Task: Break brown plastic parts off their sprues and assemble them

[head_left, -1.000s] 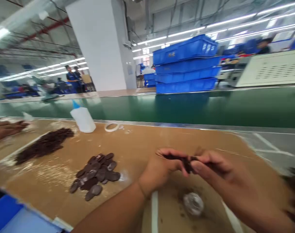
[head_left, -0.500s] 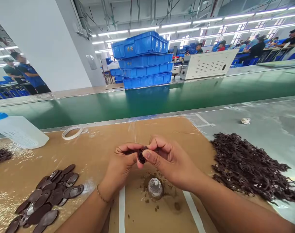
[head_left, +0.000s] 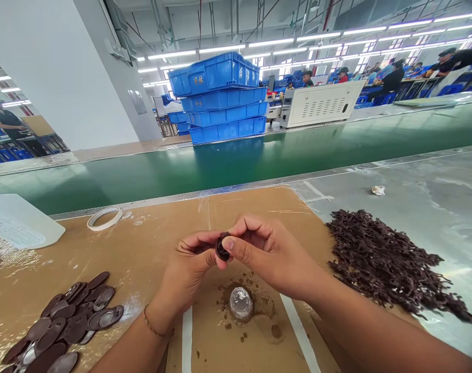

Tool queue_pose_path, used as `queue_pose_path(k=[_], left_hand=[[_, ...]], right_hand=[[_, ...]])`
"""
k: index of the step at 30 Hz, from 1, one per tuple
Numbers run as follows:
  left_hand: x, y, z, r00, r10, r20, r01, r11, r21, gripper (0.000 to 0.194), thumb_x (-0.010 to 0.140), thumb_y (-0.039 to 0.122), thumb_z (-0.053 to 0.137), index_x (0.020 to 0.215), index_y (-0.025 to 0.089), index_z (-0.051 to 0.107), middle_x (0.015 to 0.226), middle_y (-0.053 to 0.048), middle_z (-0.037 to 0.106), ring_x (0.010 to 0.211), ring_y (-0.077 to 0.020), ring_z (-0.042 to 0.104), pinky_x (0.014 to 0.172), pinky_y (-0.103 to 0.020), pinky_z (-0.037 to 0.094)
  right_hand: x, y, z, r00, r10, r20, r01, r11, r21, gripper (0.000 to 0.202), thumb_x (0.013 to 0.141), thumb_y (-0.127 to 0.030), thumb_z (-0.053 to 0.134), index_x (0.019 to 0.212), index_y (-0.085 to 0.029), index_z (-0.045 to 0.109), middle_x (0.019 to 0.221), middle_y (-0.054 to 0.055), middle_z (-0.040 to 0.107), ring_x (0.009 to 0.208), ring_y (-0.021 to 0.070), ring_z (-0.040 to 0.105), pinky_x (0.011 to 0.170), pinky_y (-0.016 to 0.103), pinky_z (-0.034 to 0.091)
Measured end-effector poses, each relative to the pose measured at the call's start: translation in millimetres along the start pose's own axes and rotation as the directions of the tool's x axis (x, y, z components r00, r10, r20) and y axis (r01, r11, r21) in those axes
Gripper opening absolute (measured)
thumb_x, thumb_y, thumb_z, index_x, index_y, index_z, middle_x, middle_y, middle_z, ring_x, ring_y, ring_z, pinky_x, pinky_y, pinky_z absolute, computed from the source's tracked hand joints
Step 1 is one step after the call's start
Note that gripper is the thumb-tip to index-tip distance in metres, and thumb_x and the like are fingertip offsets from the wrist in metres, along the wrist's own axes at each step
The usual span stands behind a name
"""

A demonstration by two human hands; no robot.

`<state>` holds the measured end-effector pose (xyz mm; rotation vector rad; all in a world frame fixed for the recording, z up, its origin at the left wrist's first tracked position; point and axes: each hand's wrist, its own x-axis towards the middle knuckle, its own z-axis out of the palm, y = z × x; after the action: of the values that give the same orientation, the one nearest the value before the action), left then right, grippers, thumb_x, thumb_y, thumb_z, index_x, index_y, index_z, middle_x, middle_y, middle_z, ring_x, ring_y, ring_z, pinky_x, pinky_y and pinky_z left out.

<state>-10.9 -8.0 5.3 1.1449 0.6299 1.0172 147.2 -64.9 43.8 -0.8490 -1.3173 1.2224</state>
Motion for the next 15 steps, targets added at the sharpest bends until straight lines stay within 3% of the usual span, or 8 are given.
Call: queue_pose_path(k=[6,11,15], left_hand=[[-1.3,-2.2,-0.2,0.998,-0.006,0.06,0.004,0.999,0.034,0.028,0.062,0.036,0.089,0.087,0.026,0.08,0.077,-0.002,0.076,0.071,-0.0158,0.067,0.075,-0.027,0.055],[0.0,-6.2,-1.2,0.998,-0.03,0.056,0.027,0.998,0.054,0.027,0.066,0.035,0.087,0.09,0.024,0.08,0.078,-0.003,0.075,0.075,-0.0165,0.067,0.079,-0.028,0.053],[-2.2,6.1,-3.2,0.999,-0.031,0.035,0.028,0.997,0.073,0.037,0.059,0.034,0.091,0.091,0.023,0.08,0.077,-0.003,0.075,0.076,-0.0177,0.067,0.077,-0.029,0.054]], right_hand=[[1.1,-7.1,-2.1,0.995,0.082,-0.054,-0.082,0.997,0.014,0.017,0.081,-0.031,0.073,0.084,-0.018,0.063,0.072,0.0,0.071,0.07,0.0133,0.066,0.072,0.029,0.053],[3.3,-8.1,-3.3,0.997,0.057,-0.052,-0.059,0.998,-0.023,0.018,0.081,-0.034,0.07,0.081,-0.018,0.063,0.07,0.0,0.071,0.069,0.0136,0.067,0.07,0.029,0.054],[7.8,-10.5,-5.0,0.996,0.02,-0.09,-0.024,0.999,-0.038,0.017,0.078,-0.033,0.072,0.076,-0.018,0.063,0.067,-0.001,0.067,0.066,0.0141,0.064,0.067,0.03,0.053]])
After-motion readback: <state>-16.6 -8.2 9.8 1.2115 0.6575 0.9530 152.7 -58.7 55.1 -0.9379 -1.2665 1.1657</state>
